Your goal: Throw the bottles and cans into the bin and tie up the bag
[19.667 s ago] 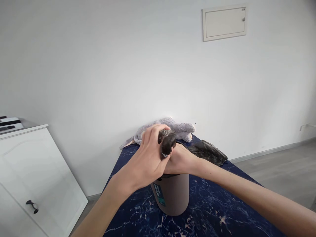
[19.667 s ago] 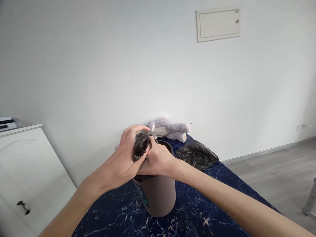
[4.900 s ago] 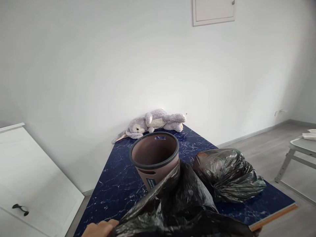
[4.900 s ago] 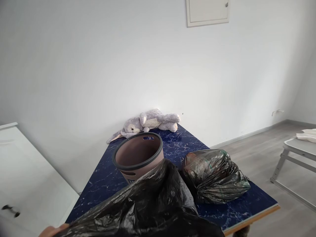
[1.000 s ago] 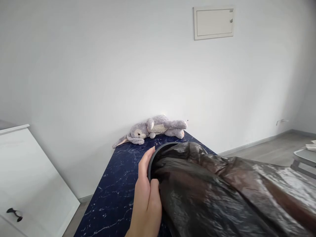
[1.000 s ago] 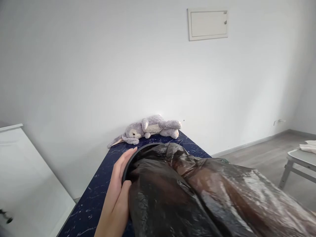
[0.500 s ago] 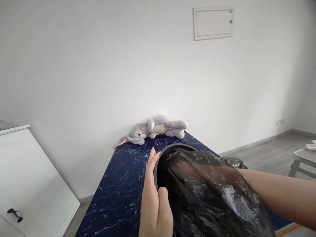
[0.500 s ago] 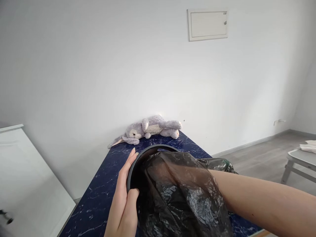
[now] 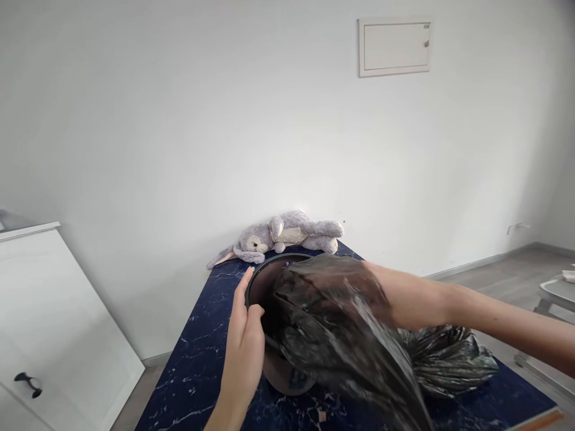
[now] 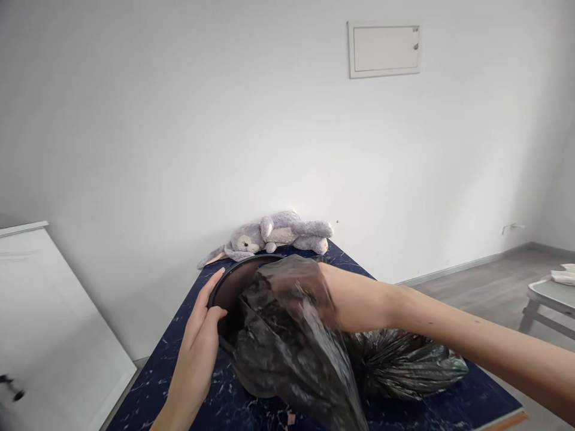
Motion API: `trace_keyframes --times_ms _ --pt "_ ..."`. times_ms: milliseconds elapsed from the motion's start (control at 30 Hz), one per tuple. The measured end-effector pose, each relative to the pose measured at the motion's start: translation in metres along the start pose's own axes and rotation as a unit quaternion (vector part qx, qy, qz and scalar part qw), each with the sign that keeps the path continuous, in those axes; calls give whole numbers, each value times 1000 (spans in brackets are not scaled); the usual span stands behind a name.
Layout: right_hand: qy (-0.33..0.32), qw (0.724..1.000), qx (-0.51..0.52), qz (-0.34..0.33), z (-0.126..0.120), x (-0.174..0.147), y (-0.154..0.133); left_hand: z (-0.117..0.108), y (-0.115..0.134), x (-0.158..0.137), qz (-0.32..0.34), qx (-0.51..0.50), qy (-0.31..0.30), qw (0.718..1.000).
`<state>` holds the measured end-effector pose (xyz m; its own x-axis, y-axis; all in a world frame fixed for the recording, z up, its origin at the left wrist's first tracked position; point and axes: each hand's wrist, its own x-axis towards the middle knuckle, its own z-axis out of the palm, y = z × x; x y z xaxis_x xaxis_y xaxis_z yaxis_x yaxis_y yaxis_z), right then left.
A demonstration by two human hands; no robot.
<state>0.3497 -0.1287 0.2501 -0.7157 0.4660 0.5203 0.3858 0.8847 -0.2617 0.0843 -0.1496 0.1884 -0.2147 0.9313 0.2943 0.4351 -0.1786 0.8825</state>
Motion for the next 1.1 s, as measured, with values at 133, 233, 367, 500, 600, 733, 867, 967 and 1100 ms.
trace_keyframes --times_ms 133,233,367,500,600,733,867,967,1100 --pt "7 997 21 69 -2 -10 6 -6 -12 19 -45 -4 -4 999" --pt "41 994 4 105 4 -18 8 -9 -22 27 -73 -25 -17 997" --pt "54 995 2 81 17 -24 1 -11 -23 25 -26 -20 0 999" --pt "29 998 28 55 32 -17 -20 -14 4 16 273 -1 93 958" --pt "-6 998 63 5 40 -3 -36 -16 32 16 497 23 19 867" --pt "-30 985 172 -5 40 8 -38 -15 43 26 594 95 -80 795" --pt "70 962 222 141 39 0 -8 -24 23 33 624 140 -28 768" --pt "146 953 186 191 48 -9 21 -39 5 33 613 212 -27 761" --pt "210 938 159 224 70 -9 55 -64 -15 32 584 305 -31 752"
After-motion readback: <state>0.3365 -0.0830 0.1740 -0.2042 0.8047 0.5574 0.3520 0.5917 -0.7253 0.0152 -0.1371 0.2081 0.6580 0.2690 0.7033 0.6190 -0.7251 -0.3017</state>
